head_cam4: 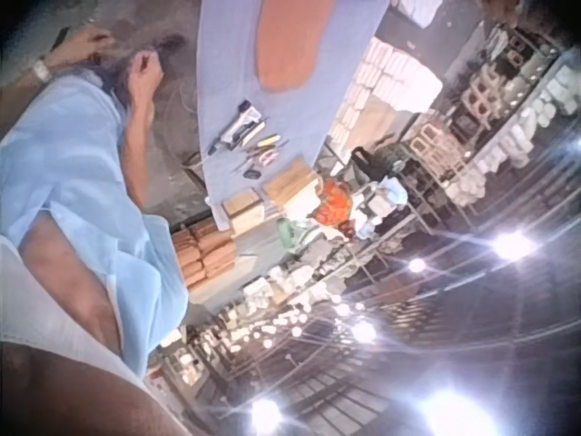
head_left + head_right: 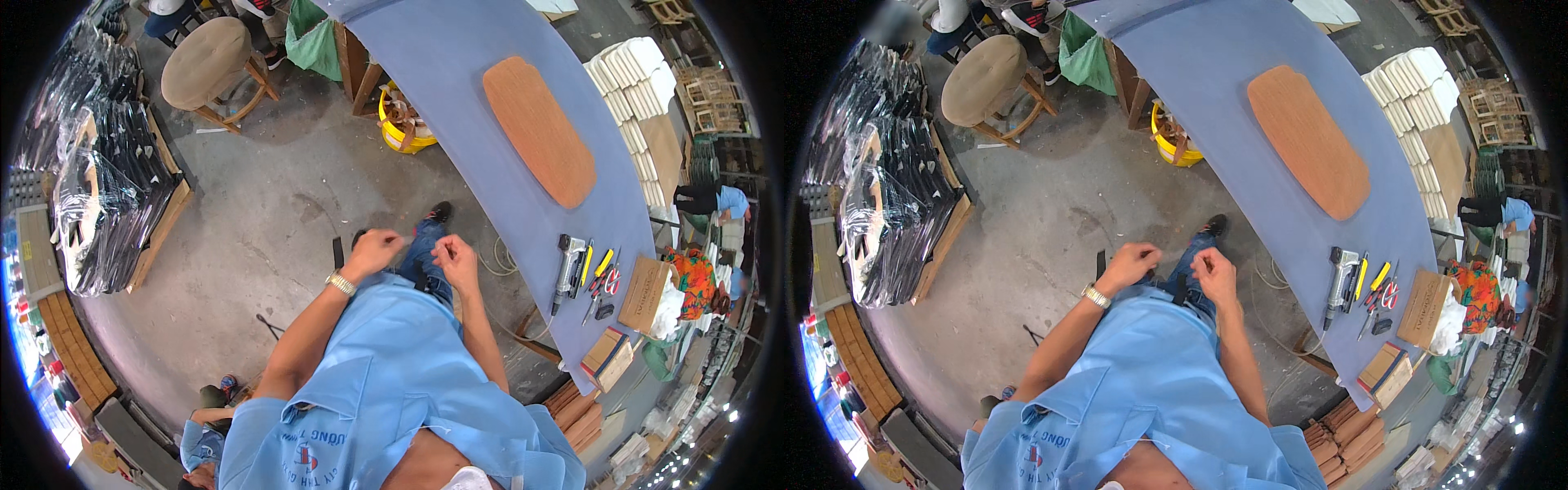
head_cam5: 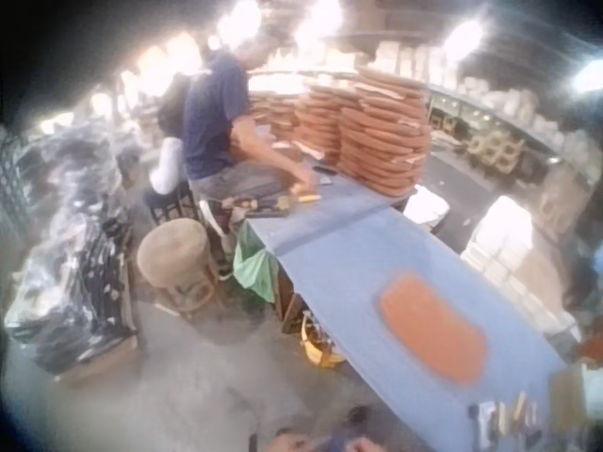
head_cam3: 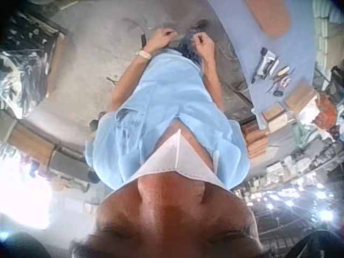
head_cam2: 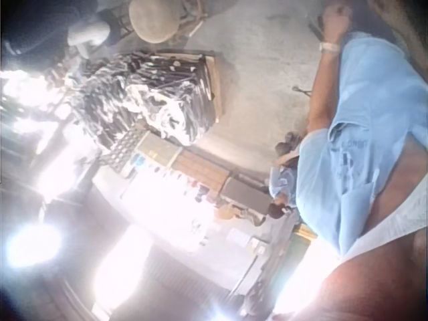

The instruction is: The person stacks brown cushion pieces on a table, then wraps a white fabric around a cushion and secures it with a staple gun. The person also uses a utility knife to trim excess fabric. Finished cushions are placed on the table.

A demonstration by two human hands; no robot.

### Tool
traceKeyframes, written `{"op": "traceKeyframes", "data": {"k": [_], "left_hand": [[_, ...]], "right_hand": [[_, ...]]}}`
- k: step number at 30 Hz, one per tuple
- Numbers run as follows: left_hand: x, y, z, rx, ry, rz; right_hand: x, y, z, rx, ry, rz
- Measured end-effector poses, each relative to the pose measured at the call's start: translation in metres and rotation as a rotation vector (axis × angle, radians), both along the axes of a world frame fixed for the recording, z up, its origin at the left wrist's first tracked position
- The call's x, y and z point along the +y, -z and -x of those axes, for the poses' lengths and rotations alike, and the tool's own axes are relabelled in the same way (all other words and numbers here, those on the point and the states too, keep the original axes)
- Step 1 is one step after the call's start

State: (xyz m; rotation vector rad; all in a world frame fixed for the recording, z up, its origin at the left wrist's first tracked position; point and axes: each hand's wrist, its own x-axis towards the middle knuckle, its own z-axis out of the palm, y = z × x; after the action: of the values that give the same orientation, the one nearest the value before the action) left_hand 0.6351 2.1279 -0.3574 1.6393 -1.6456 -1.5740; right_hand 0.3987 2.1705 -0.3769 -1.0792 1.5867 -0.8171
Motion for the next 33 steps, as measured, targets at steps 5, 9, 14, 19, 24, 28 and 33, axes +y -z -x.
{"op": "traceKeyframes", "data": {"k": [5,9,14,19,24,28,33], "left_hand": [[0.069,0.072,-0.1,0.138,-0.513,-0.246],[0.104,0.05,-0.152,0.02,-0.748,-0.394],[0.117,0.036,-0.166,0.001,-0.858,-0.36],[0.095,0.046,-0.16,-0.149,-0.526,-0.241],[0.077,0.047,-0.15,-0.197,-0.393,-0.102],[0.066,0.077,-0.154,-0.146,-0.353,-0.099],[0.049,0.092,-0.155,-0.059,-0.33,-0.138]], "right_hand": [[0.095,0.119,0.042,0.006,0.129,-0.293],[0.156,0.149,0.045,-0.007,0.397,-0.811],[0.095,0.197,0.047,0.244,-0.126,-0.639],[-0.113,0.159,-0.001,0.006,0.332,-0.375],[-0.152,0.078,-0.042,-0.158,0.265,-0.259],[-0.078,0.088,-0.04,-0.214,0.215,-0.232],[0.034,0.074,-0.011,-0.337,0.474,-0.338]]}}
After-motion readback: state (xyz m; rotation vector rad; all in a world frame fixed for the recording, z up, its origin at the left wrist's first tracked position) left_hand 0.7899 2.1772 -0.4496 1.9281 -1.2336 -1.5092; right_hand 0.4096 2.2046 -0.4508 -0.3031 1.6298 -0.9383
